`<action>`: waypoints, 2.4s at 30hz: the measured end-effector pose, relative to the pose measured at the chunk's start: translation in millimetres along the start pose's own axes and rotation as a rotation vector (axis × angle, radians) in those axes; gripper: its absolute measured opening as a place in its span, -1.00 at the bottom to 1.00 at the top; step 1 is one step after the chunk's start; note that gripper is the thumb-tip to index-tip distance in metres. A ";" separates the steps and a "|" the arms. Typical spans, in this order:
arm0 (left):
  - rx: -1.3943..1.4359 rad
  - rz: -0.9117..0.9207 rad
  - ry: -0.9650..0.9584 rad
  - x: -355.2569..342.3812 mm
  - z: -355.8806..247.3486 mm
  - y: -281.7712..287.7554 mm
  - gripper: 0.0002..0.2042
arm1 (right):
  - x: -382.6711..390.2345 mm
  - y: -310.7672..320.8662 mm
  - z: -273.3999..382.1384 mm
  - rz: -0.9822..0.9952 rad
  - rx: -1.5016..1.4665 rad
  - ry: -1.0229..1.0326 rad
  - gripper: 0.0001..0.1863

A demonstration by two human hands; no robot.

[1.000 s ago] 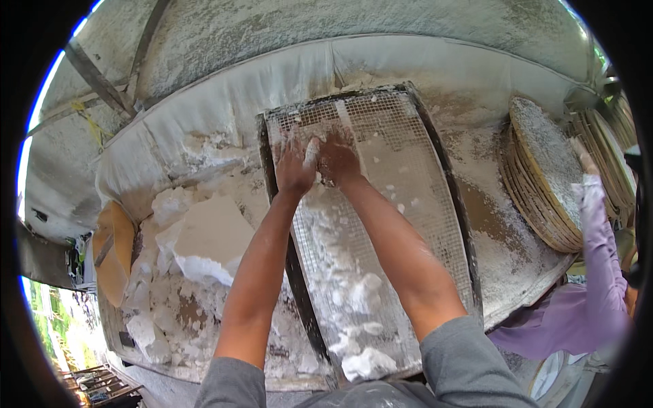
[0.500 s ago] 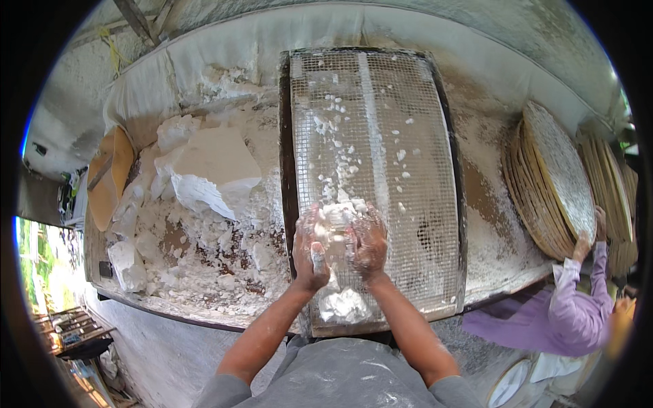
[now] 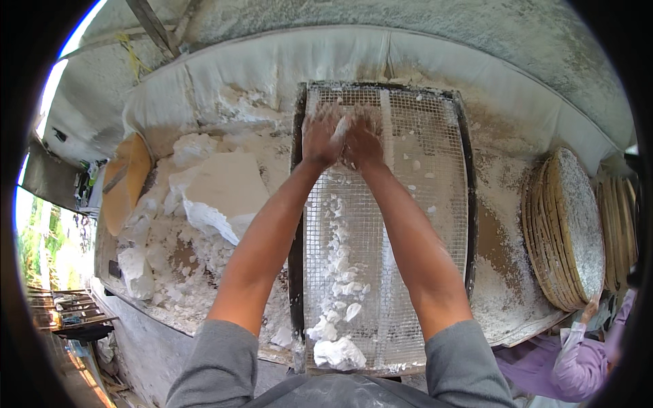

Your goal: The person repeatedly picks up chunks of a white solid material and rubs them against a metal grater to produce fine particles. The person works continuously, handling multiple pieces and allowing the grated material to fall through the mesh.

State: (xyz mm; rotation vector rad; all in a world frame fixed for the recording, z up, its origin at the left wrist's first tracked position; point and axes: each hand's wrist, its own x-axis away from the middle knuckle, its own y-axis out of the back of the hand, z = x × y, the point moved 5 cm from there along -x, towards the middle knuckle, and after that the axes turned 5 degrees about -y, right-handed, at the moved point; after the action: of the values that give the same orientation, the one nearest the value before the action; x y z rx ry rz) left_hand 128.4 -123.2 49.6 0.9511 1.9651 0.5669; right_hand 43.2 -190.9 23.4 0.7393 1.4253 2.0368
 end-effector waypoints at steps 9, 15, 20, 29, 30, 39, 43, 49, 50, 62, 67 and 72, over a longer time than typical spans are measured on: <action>0.098 0.075 -0.080 177.3 -71.6 45.3 -0.43 | 185.1 -83.3 3.6 -0.108 0.072 0.232 -0.30; 0.359 -0.090 0.047 286.7 -120.2 81.0 -0.51 | 313.7 -91.5 27.3 -0.364 -0.467 -0.003 -0.36; 0.100 -0.331 -0.027 245.7 -79.3 41.6 -0.55 | 251.6 -85.6 37.1 -0.557 0.019 0.211 -0.33; -0.181 -0.120 0.150 -31.0 24.6 -9.8 -0.24 | -30.0 8.0 5.9 0.071 -0.014 -0.055 -0.15; -0.125 -0.144 0.110 -42.3 33.9 -8.9 -0.25 | -43.5 9.9 5.8 0.145 0.029 -0.010 -0.14; 0.209 0.257 -0.021 106.2 -35.3 28.6 -0.18 | 85.2 -37.6 -6.4 0.060 -0.078 0.031 -0.12; 0.203 0.314 -0.123 208.9 -70.7 55.7 -0.13 | 172.5 -77.4 1.2 0.237 0.146 0.054 -0.03; 0.298 0.384 0.050 358.7 -120.0 104.1 -0.24 | 323.3 -89.7 23.8 0.067 -0.165 0.215 -0.05; 0.380 0.280 0.069 372.4 -134.1 115.2 -0.24 | 347.9 -84.9 26.4 0.007 -0.444 0.197 -0.10; -0.116 0.097 0.183 276.3 -107.7 37.8 -0.07 | 219.9 -77.6 26.2 -0.582 -0.147 0.007 -0.31; -0.318 -0.093 0.073 102.5 -53.9 10.8 -0.08 | 59.6 -54.8 12.1 -0.458 0.132 0.066 -0.35; -0.043 0.146 0.063 -2.1 -2.3 -15.6 -0.10 | -3.8 -10.1 -7.8 -0.190 -0.198 -0.102 -0.39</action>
State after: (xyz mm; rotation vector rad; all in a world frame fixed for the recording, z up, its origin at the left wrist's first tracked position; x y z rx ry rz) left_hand 120.9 -134.4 41.3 1.0674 1.9413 0.7266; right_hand 41.6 -195.6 11.0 0.5914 1.1695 1.9297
